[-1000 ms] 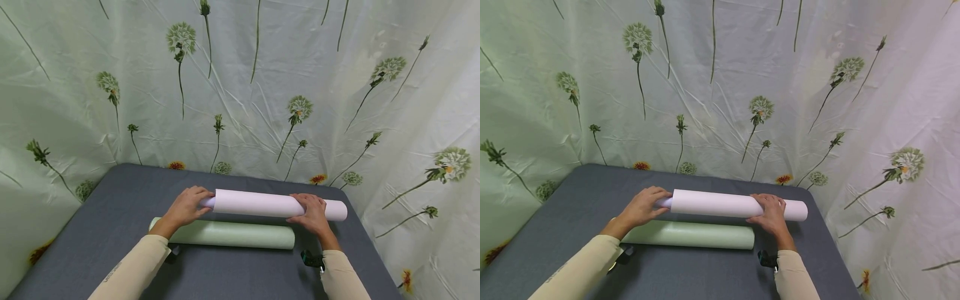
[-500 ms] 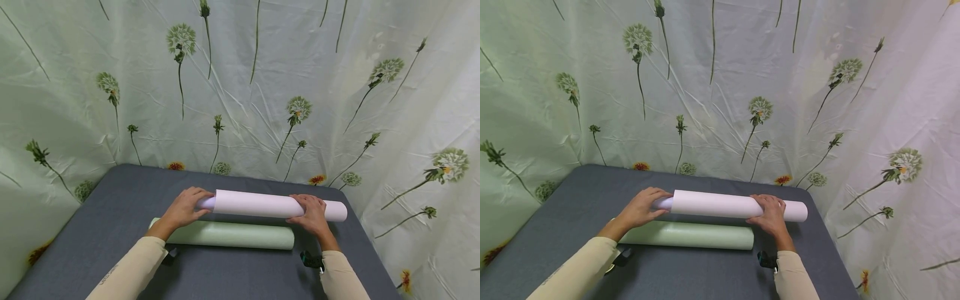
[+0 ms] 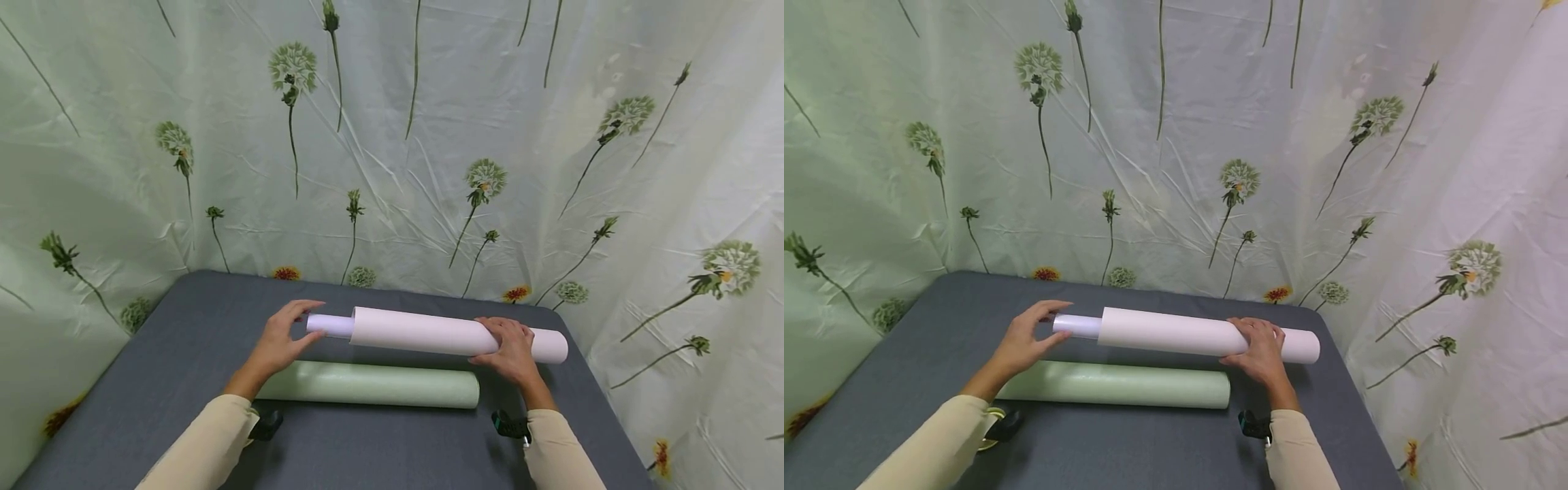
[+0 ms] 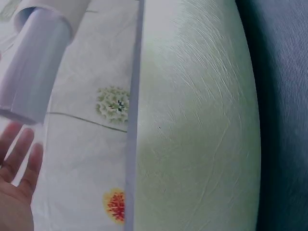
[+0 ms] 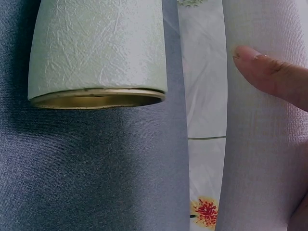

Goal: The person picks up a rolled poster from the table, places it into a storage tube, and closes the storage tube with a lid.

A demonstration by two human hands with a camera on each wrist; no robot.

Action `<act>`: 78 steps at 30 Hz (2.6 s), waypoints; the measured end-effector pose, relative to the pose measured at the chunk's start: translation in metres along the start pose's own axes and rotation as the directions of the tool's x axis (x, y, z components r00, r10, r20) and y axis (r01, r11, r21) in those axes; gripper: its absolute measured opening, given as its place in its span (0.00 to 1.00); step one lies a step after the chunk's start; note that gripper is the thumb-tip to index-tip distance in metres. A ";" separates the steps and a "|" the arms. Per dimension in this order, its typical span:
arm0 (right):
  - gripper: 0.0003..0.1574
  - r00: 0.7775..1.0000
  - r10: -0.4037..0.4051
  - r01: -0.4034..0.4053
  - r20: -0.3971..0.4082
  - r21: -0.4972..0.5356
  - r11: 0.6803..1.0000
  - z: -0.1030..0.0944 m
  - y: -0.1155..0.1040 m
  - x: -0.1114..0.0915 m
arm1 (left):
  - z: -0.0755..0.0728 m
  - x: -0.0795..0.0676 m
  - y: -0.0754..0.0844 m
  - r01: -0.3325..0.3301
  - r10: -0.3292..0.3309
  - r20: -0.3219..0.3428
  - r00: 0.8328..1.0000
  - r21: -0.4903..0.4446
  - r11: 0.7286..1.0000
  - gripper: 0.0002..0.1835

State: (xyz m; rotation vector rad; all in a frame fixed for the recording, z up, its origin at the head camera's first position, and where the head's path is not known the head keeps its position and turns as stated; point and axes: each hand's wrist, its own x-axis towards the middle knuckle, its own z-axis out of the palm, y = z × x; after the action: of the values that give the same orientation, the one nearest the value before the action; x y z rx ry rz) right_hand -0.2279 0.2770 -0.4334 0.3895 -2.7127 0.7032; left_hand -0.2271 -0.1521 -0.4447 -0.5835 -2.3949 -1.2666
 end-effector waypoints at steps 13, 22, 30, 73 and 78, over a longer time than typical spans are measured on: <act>0.46 1.000 -0.005 0.005 0.002 0.003 1.000 0.001 -0.001 -0.001 | -0.015 -0.012 -0.004 0.327 -0.337 0.034 0.941 -0.349 0.878 0.23; 0.46 1.000 0.005 -0.005 0.005 0.002 1.000 0.001 -0.002 0.001 | -0.018 -0.014 0.001 0.421 -0.422 0.092 0.902 -0.405 0.811 0.23; 0.46 1.000 0.013 -0.013 0.007 0.008 1.000 0.001 -0.002 0.000 | -0.016 -0.015 0.002 0.422 -0.424 0.098 0.900 -0.434 0.796 0.23; 0.46 0.999 -0.036 0.036 -0.003 0.015 0.999 0.002 -0.009 -0.003 | 0.010 -0.006 0.014 0.365 -0.359 0.104 0.928 -0.457 0.811 0.20; 0.46 0.999 -0.037 0.037 -0.007 0.015 0.999 0.003 -0.009 -0.003 | 0.014 -0.006 0.014 0.371 -0.355 0.124 0.927 -0.458 0.808 0.20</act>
State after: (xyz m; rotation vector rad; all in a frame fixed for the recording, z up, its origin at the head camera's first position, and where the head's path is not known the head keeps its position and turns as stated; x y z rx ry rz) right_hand -0.2228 0.2688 -0.4330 0.4388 -2.6883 0.7143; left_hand -0.2161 -0.1343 -0.4455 -0.2683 -2.2887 -2.0608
